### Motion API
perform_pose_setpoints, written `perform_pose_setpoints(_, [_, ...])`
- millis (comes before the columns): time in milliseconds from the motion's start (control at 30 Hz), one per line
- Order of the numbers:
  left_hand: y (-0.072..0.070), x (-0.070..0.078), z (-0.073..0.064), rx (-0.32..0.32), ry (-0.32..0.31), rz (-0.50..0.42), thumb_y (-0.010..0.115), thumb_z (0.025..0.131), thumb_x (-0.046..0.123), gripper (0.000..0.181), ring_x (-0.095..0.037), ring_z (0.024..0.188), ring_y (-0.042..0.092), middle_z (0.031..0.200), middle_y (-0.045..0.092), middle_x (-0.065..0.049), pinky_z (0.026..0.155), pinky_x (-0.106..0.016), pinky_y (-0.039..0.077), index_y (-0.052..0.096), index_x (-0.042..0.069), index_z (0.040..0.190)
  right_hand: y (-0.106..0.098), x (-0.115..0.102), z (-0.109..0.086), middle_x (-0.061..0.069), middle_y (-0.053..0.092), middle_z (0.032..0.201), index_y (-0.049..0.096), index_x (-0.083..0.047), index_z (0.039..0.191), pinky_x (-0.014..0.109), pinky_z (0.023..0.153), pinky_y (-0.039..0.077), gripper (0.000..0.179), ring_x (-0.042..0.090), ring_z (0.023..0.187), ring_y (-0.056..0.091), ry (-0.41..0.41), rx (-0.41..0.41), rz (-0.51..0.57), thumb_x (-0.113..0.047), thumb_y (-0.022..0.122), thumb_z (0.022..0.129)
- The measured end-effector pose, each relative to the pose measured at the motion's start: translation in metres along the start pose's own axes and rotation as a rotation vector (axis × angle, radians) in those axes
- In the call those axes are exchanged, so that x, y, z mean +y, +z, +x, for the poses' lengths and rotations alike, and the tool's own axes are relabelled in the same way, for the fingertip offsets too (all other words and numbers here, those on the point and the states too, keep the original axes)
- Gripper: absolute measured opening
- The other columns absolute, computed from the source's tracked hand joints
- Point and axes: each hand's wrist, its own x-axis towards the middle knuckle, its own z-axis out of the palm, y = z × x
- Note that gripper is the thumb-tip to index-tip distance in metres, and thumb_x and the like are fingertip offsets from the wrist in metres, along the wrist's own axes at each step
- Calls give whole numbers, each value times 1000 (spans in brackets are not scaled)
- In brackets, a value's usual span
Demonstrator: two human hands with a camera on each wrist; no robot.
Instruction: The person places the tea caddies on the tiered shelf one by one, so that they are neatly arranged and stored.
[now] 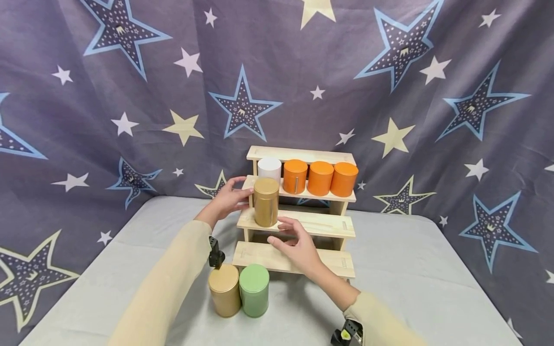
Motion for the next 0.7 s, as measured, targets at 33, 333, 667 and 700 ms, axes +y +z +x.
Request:
perform_pose_setpoints(33, [0,1,0,1,-1,-5,56,94,14,66,-38,123,48,138,41,-25,104,-47,44,18,16,147,0,-3,-3,15,59,117,52,-10,129,50,89,49,52,27,110,55,8,-11,0,-18,72,83])
perform_pose_setpoints(333, [0,0,1,3,8,4,57,93,15,64,-37,121,49,137,43,-25,102,-47,45,20,16,146,5,9,-24,15,59,117,54,-13,126,32,83,52,46,30,109,54,-23,-126,29,-14,71,83])
perform_pose_setpoints(667, [-1,-1,2,2,-4,-1,57,93,14,64,-37,122,49,137,44,-24,102,-47,45,20,17,145,12,17,-45,18,56,121,48,-6,130,35,85,54,52,33,109,55,-57,-259,45,-18,70,84])
perform_pose_setpoints(700, [-1,-1,1,1,-2,0,57,93,14,65,-37,122,49,137,44,-24,102,-47,46,20,17,146,13,18,-46,19,56,121,48,-5,130,37,85,54,52,32,108,56,-60,-269,50,-18,70,84])
